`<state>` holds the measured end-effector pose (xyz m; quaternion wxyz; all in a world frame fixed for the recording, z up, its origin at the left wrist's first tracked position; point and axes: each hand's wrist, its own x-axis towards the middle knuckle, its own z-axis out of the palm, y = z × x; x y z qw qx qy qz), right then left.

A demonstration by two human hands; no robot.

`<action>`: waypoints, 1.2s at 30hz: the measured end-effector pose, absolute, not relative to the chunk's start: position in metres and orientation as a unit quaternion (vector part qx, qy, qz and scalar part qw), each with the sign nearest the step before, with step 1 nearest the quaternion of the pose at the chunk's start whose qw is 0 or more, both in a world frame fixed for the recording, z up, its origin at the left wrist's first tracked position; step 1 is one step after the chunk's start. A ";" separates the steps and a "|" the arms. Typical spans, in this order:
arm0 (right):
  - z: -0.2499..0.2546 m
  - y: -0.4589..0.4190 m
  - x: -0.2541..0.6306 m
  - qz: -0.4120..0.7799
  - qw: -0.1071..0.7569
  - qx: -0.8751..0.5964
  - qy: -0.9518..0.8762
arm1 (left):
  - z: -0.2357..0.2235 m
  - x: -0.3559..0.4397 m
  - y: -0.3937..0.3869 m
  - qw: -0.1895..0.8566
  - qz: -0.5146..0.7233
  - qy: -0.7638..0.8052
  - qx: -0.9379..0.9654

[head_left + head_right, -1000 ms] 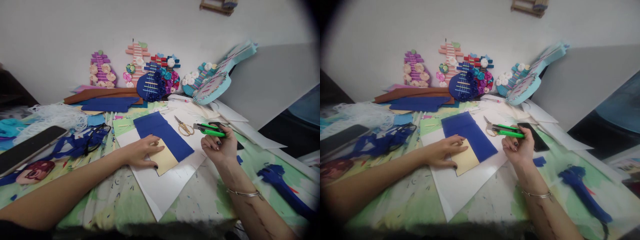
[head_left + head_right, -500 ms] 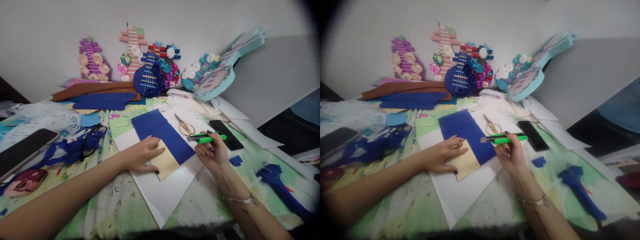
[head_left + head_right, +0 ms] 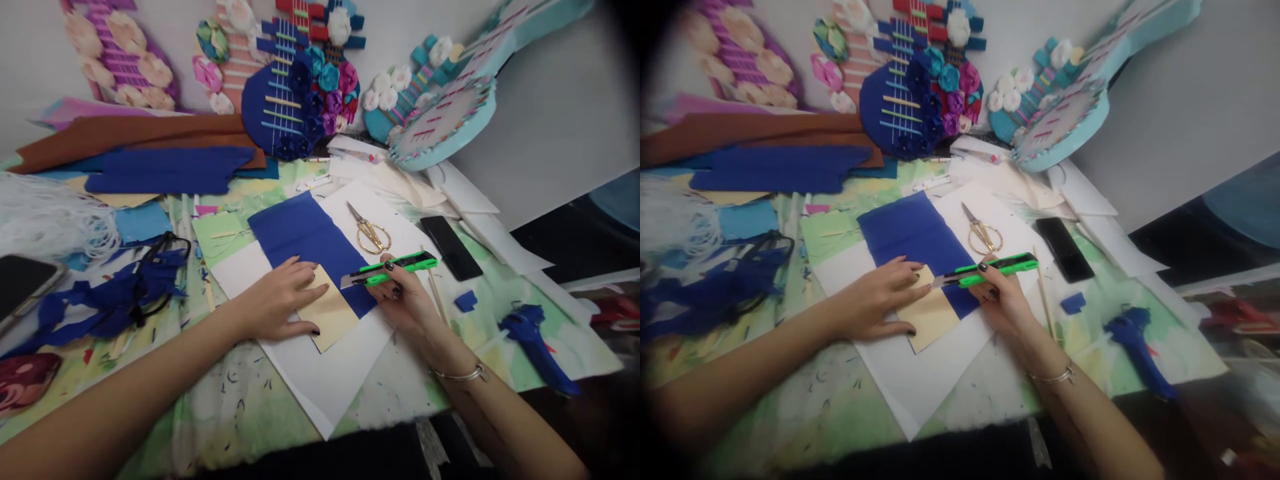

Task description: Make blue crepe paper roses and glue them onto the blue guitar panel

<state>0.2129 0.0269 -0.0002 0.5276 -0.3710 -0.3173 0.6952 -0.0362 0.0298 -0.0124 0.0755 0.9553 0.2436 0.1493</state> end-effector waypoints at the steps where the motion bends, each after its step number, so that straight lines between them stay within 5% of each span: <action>1: -0.001 0.027 0.212 0.692 0.523 -0.377 -0.323 | -0.013 -0.036 0.030 0.073 0.149 0.244 0.955; 26: 0.009 0.037 0.218 0.679 0.515 -0.401 -0.337 | -0.012 -0.037 0.029 0.089 0.146 0.259 0.951; 36: 0.026 0.030 0.198 0.378 0.460 -0.493 -0.634 | -0.004 -0.030 0.020 0.091 0.114 0.300 0.943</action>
